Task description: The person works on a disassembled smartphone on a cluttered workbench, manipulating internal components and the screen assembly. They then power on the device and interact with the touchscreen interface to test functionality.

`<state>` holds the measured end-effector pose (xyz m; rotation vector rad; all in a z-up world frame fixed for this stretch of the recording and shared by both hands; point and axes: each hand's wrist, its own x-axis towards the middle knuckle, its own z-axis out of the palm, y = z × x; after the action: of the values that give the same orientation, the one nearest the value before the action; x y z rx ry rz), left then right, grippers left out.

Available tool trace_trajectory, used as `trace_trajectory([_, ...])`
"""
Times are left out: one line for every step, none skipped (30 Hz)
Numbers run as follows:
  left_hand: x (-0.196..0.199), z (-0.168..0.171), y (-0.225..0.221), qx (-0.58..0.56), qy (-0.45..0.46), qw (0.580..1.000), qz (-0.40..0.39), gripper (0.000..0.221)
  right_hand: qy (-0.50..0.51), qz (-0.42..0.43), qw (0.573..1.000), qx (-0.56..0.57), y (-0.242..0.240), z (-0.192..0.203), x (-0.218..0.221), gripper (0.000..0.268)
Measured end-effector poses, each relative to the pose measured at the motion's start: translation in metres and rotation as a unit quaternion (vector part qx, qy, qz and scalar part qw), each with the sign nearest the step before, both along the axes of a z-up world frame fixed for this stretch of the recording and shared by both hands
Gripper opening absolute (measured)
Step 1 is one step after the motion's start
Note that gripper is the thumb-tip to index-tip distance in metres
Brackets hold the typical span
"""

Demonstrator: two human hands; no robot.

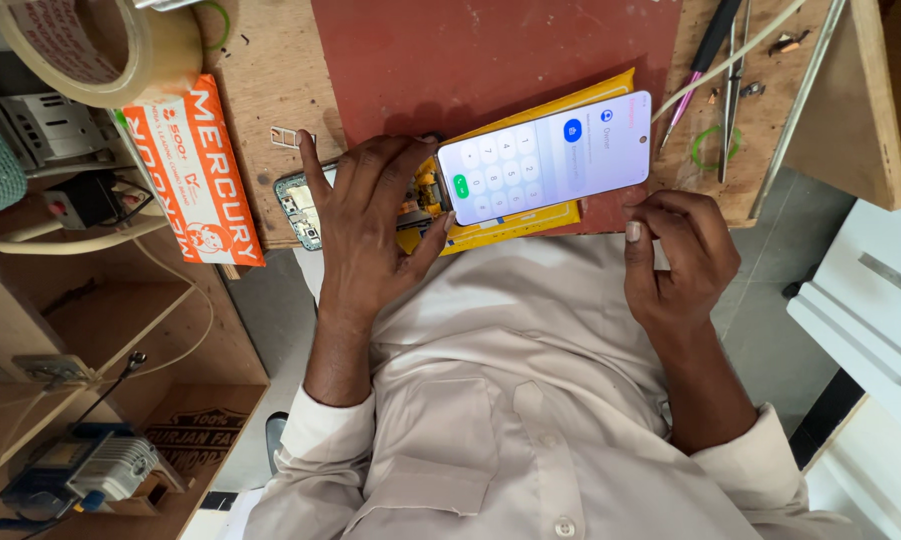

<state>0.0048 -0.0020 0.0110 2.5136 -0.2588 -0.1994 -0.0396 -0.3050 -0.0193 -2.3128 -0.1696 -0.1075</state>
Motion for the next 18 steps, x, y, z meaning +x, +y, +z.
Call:
trace_trajectory([0.000,0.000,0.000,0.000,-0.001,1.000,0.000,0.060,-0.003,0.001,1.000,-0.001,0.000,0.000,0.000,0.005])
trace_trajectory([0.000,0.001,-0.001,-0.001,-0.003,1.000,0.000,0.060,-0.003,0.000,1.000,-0.001,0.000,0.001,0.001,0.005])
trace_trajectory([0.000,0.001,-0.001,-0.002,-0.005,1.000,0.000,0.061,-0.003,0.000,1.000,0.000,0.000,0.001,0.001,0.006])
trace_trajectory([0.001,0.001,-0.001,0.002,-0.003,1.000,-0.003,0.062,-0.002,0.000,1.000,0.000,0.000,0.002,0.001,0.006])
trace_trajectory([0.001,0.001,-0.001,0.006,-0.002,1.000,-0.005,0.063,0.000,-0.001,1.000,-0.003,0.001,0.003,0.000,0.007])
trace_trajectory([0.001,0.001,-0.001,0.010,-0.002,1.000,-0.006,0.064,0.001,-0.001,1.000,-0.006,0.002,0.004,0.001,0.008])
trace_trajectory([0.001,0.002,-0.002,0.009,-0.001,1.000,-0.007,0.066,0.002,-0.001,1.000,-0.009,0.003,0.005,0.001,0.009])
trace_trajectory([0.001,0.003,-0.002,0.008,-0.003,1.000,-0.008,0.069,-0.009,0.004,1.000,-0.020,0.004,0.006,0.003,0.010])
trace_trajectory([0.002,0.004,-0.002,0.008,-0.005,1.000,-0.008,0.071,-0.021,0.008,0.999,-0.031,0.005,0.007,0.003,0.010])
trace_trajectory([0.002,0.005,-0.002,0.008,-0.005,1.000,-0.009,0.073,-0.031,0.014,0.999,-0.043,0.006,0.009,0.003,0.011])
trace_trajectory([0.002,0.006,-0.003,0.008,-0.004,1.000,-0.009,0.075,-0.032,0.016,0.998,-0.046,0.007,0.010,0.004,0.012])
trace_trajectory([0.002,0.007,-0.003,0.008,-0.005,1.000,-0.008,0.078,-0.034,0.019,0.998,-0.049,0.008,0.010,0.005,0.014])
trace_trajectory([0.001,0.009,-0.003,0.007,0.000,1.000,-0.002,0.081,-0.035,0.021,0.998,-0.052,0.010,0.010,0.005,0.015])
trace_trajectory([0.001,0.010,-0.004,0.006,0.004,1.000,0.004,0.085,-0.036,0.025,0.998,-0.052,0.012,0.011,0.006,0.017])
trace_trajectory([0.001,0.011,-0.004,0.005,0.008,1.000,0.010,0.088,-0.036,0.029,0.998,-0.052,0.014,0.012,0.007,0.019])
trace_trajectory([0.000,0.012,-0.003,0.004,0.004,1.000,0.006,0.091,-0.036,0.034,0.997,-0.052,0.016,0.013,0.008,0.022])
trace_trajectory([0.000,0.012,-0.002,0.004,0.000,1.000,0.001,0.094,-0.041,0.043,0.996,-0.065,0.018,0.014,0.008,0.023])
trace_trajectory([0.000,0.012,0.000,0.004,-0.003,1.000,-0.001,0.097,-0.047,0.054,0.994,-0.077,0.020,0.015,0.010,0.024])
